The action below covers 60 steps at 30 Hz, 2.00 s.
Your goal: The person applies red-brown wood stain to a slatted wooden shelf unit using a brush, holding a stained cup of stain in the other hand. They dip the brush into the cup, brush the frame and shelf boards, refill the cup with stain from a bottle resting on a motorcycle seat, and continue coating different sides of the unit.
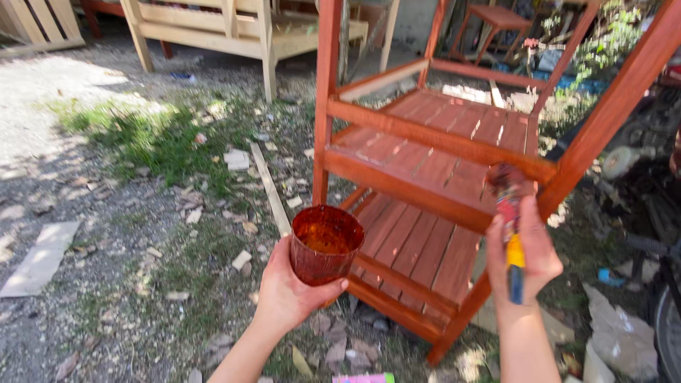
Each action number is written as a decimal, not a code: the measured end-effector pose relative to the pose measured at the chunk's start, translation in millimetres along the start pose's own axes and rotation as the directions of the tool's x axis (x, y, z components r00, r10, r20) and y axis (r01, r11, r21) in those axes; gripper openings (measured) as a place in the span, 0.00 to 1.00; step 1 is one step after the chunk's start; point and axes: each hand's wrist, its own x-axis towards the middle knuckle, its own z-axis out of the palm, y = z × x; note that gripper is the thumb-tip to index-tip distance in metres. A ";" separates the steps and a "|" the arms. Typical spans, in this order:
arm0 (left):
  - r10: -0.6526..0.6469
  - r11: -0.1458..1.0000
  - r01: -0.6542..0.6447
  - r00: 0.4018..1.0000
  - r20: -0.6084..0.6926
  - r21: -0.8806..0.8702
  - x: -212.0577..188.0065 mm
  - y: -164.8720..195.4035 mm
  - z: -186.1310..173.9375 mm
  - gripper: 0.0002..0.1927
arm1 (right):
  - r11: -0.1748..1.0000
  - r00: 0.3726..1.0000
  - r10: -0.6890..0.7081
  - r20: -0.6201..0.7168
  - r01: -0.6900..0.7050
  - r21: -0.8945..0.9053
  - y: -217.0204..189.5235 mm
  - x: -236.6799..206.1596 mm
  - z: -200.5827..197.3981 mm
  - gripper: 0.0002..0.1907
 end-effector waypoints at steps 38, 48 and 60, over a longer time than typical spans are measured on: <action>-0.125 0.990 0.119 0.989 -0.080 -0.074 -101.5 -230.7 102.3 0.50 | 0.955 0.936 0.081 0.342 -0.172 0.242 -46.4 -312.6 113.5 0.22; -0.120 0.985 0.093 0.976 -0.181 -0.148 -87.4 -240.6 69.4 0.48 | 0.921 0.915 0.108 0.388 -0.240 0.308 -107.0 -303.7 252.6 0.24; -0.060 0.993 0.041 0.981 -0.182 -0.107 -120.1 -226.7 95.1 0.49 | 0.906 0.870 0.376 0.319 -0.417 0.069 -17.4 -333.1 -26.5 0.22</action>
